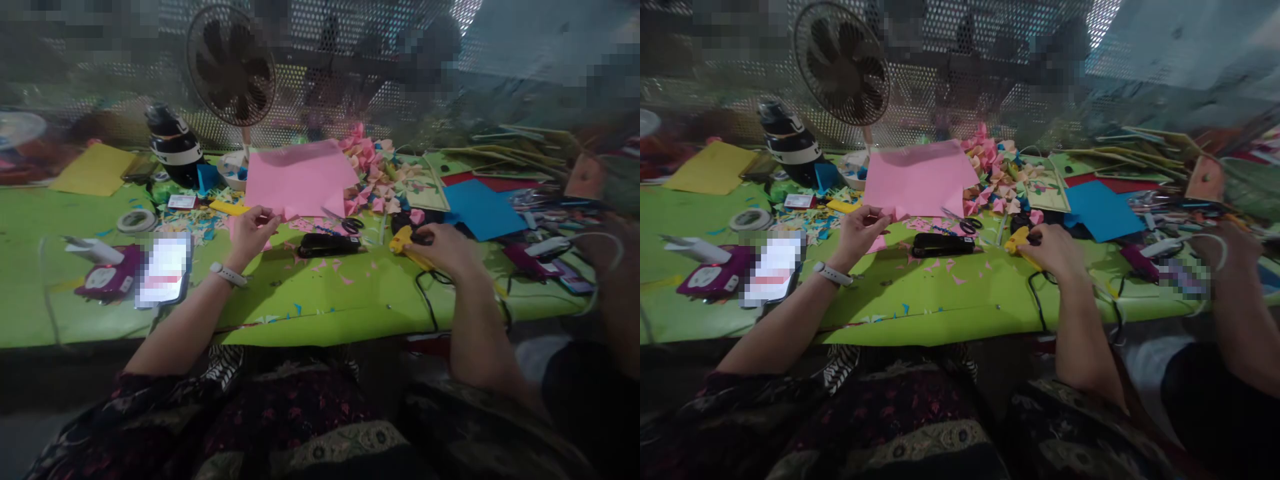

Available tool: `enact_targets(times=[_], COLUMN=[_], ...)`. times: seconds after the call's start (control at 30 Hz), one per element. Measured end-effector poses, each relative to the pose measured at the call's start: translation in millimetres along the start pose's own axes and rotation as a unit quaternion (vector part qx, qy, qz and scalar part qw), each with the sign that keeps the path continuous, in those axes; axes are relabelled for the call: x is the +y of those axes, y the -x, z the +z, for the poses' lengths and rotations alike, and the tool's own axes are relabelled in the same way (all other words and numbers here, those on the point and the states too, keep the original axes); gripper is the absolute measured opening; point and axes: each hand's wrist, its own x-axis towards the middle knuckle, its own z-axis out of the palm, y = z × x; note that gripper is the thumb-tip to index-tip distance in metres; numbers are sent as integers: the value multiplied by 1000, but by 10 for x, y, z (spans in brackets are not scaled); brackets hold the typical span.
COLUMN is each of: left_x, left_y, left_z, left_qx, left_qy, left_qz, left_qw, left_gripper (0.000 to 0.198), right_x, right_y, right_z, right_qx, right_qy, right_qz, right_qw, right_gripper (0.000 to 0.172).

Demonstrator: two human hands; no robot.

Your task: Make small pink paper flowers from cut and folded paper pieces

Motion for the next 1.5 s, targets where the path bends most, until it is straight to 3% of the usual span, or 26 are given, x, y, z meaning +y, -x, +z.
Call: enact_targets(times=[0.13, 0.3, 0.47, 0.67, 0.83, 0.97, 1.1, 1.2, 1.27, 1.5], left_x=[35, 45, 46, 101, 178, 186, 177, 165, 146, -24], left_y=[10, 15, 20, 62, 91, 77, 16, -37, -61, -81], left_z=[-1, -21, -20, 29, 54, 32, -84, -180, -214, -154], left_qx=[-18, -38, -50, -52, -82, -85, -115, -210, -240, -259], left_qy=[-16, -45, -59, -17, 41, 54, -59, -220, -289, -343], left_qz=[17, 43, 56, 40, 7, -19, -29, -25, -22, 20], left_qw=[1000, 997, 995, 998, 996, 995, 991, 952, 926, 903], left_gripper=[22, 23, 23, 27, 28, 29, 38, 42, 41, 31], right_x=[-581, -1436, -1879, -1915, -1902, -1870, -1778, -1711, -1691, -1729], right_y=[8, -112, -166, -97, -76, -111, -191, -253, -273, -249], right_z=[-162, -17, 178, 230, 250, 342, 412, 436, 451, 486], right_qx=[10, -145, -189, -163, -85, -29, 41, 65, 64, 51], right_qy=[-139, -337, -394, -440, -411, -422, -424, -413, -405, -392], right_qz=[-75, -187, -212, -192, -211, -212, -209, -213, -215, -235], right_qw=[987, 911, 874, 862, 883, 881, 880, 883, 886, 888], right_gripper=[29, 32, 29, 18, 18, 19, 18, 16, 15, 13])
